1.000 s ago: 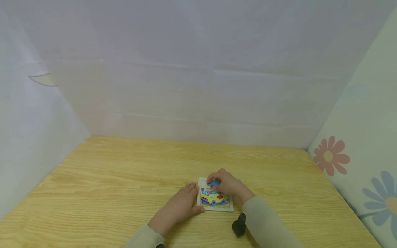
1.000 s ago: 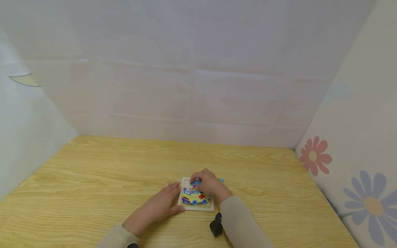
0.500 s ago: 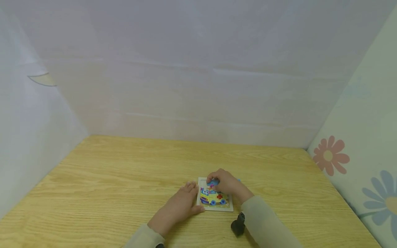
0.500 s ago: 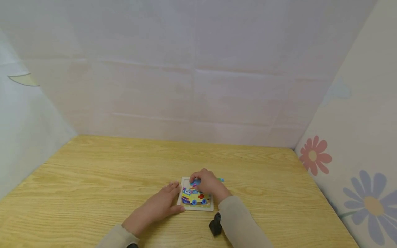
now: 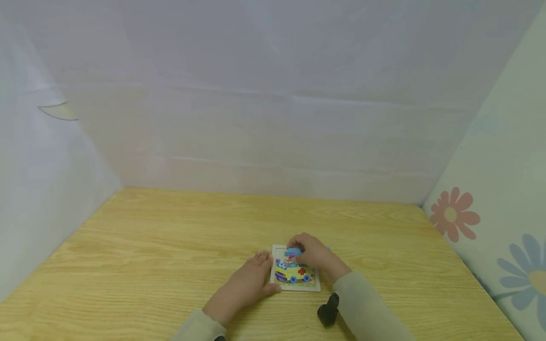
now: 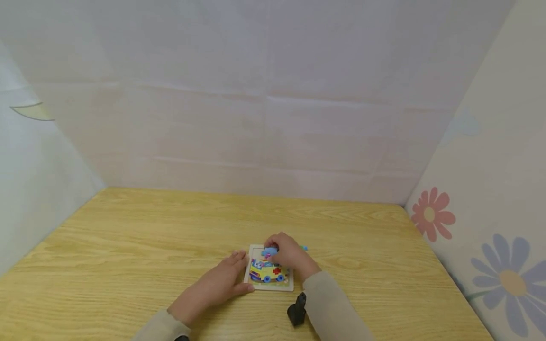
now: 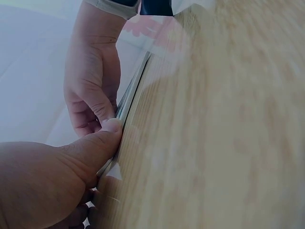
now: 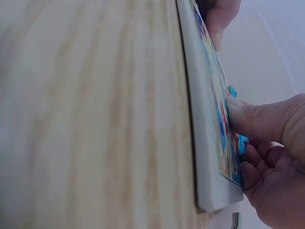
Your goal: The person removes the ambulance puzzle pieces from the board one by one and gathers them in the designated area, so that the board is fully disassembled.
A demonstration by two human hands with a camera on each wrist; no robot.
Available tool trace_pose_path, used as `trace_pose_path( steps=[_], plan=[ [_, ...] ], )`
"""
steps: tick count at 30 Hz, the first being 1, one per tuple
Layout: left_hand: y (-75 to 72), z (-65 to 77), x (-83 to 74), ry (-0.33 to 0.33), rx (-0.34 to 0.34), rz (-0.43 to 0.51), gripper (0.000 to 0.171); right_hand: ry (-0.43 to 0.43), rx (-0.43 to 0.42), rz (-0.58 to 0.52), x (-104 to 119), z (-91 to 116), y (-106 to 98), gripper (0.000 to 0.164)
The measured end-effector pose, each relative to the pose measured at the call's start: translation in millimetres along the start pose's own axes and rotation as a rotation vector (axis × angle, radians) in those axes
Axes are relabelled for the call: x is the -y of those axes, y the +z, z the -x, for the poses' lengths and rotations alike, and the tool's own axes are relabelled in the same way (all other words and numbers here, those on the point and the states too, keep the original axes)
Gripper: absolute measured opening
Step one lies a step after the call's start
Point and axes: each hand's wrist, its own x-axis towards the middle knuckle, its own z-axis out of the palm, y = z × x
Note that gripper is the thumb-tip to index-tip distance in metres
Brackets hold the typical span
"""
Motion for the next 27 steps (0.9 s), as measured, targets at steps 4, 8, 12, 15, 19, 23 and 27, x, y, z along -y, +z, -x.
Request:
trace_pose_path(
  steps=[4, 8, 12, 15, 19, 23, 27],
  plan=[
    [0.9, -0.3, 0.8, 0.002, -0.006, 0.0, 0.074, -0.008, -0.018, -0.023, -2.6, 2.0, 1.7, 0.02],
    [2.3, -1.0, 2.2, 0.004, -0.013, -0.002, 0.075, -0.021, -0.049, -0.048, -8.0, 3.0, 6.1, 0.022],
    [3.3, -1.3, 3.1, 0.004, -0.016, -0.004, 0.076, -0.023, -0.081, -0.078, -11.0, 3.9, 8.6, 0.023],
    [3.3, -1.4, 3.0, 0.003, -0.014, -0.007, 0.076, -0.018, -0.099, -0.085, -11.3, 5.2, 9.3, 0.024],
    [3.1, -1.4, 2.8, 0.003, -0.015, -0.012, 0.076, -0.009, -0.118, -0.087, -12.3, 5.5, 11.0, 0.023],
    [3.3, -1.3, 2.8, -0.001, -0.013, -0.009, 0.075, 0.005, -0.131, -0.101, -13.2, 4.6, 12.2, 0.023],
    [4.1, -1.4, 2.7, -0.002, -0.011, -0.008, 0.075, 0.017, -0.148, -0.113, -12.9, 4.6, 12.8, 0.022]
  ],
)
